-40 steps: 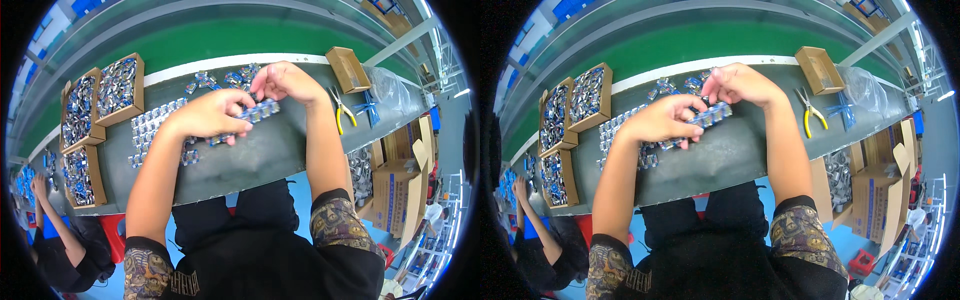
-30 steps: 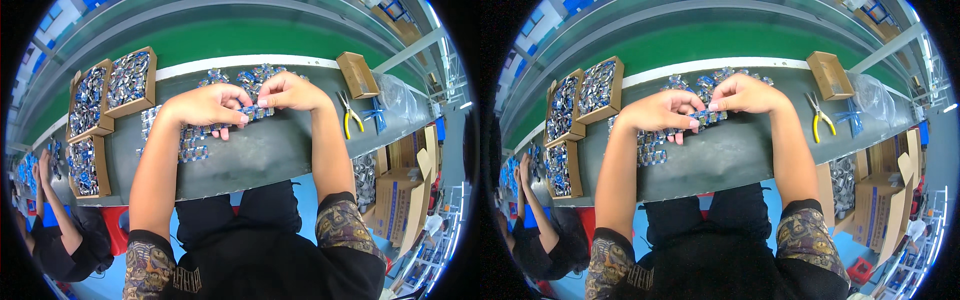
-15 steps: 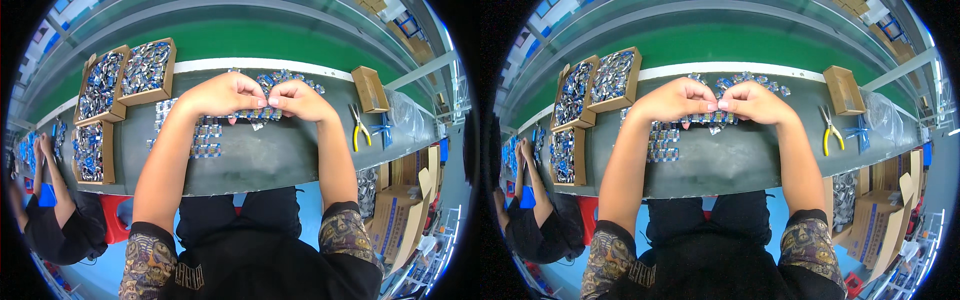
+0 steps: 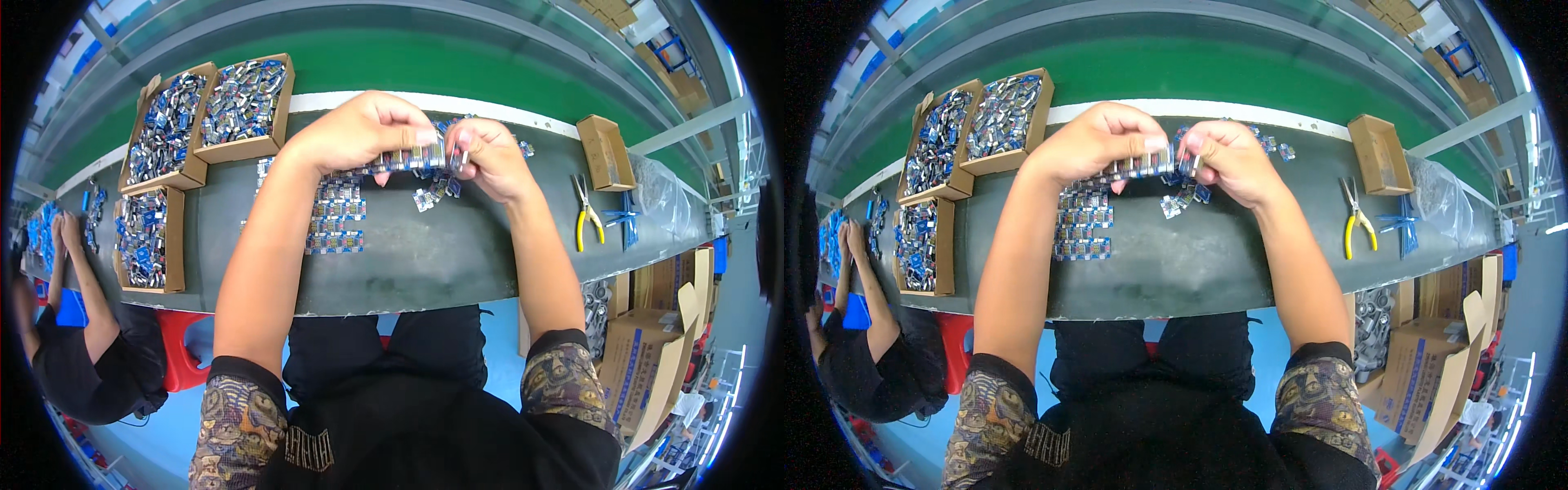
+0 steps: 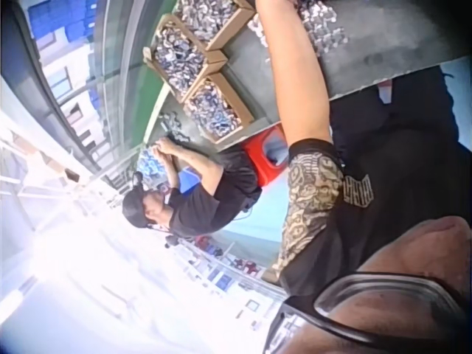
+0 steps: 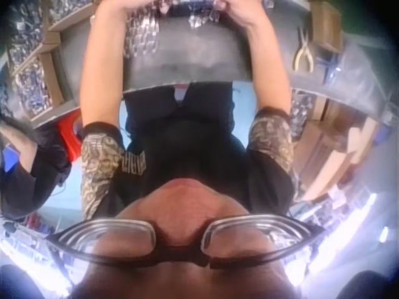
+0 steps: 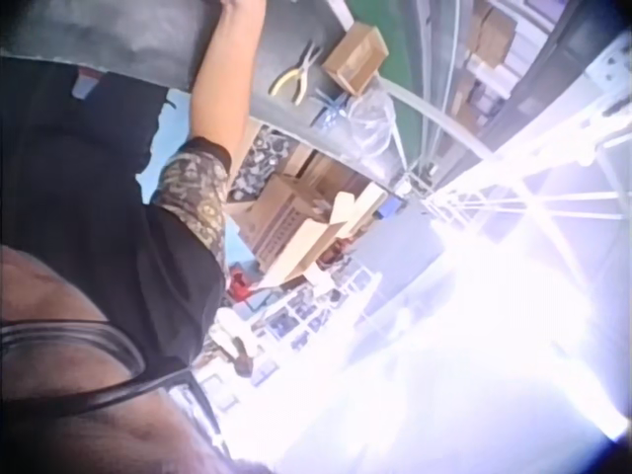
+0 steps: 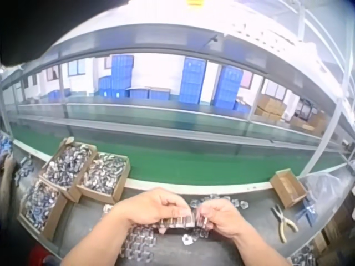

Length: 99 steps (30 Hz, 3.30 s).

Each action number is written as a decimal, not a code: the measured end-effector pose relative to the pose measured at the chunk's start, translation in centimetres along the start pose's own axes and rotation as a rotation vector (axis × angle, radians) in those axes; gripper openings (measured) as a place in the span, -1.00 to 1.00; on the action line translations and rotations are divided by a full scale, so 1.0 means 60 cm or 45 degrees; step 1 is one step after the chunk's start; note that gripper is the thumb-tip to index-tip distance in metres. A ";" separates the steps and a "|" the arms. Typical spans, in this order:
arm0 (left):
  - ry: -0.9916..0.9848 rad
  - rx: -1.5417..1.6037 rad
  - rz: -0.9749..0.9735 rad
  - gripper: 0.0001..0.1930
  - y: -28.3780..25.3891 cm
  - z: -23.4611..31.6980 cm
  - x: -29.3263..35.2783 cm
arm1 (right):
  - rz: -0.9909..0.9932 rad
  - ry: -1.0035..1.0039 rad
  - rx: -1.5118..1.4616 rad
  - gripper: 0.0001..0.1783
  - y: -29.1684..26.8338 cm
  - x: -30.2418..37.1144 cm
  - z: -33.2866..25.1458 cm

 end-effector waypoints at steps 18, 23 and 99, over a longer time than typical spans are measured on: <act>-0.282 0.020 0.032 -0.66 -0.030 -0.046 0.013 | 0.477 0.062 1.057 -0.74 -0.032 0.011 -0.056; -0.317 -0.072 -0.002 -0.80 -0.004 -0.039 0.009 | 0.086 0.216 0.803 -0.74 0.000 0.002 -0.019; -0.152 -0.050 0.084 -0.82 -0.004 -0.027 -0.012 | 0.110 0.112 0.670 -0.76 -0.008 0.004 -0.022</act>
Point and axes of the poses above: each hand's wrist, its own x-axis away from the middle knuckle, its own y-axis out of the palm, z = x × y, the point moved 10 cm from there along -x, towards the middle knuckle, and after that the axes turned 15 degrees about -z, right-handed, at the moved point
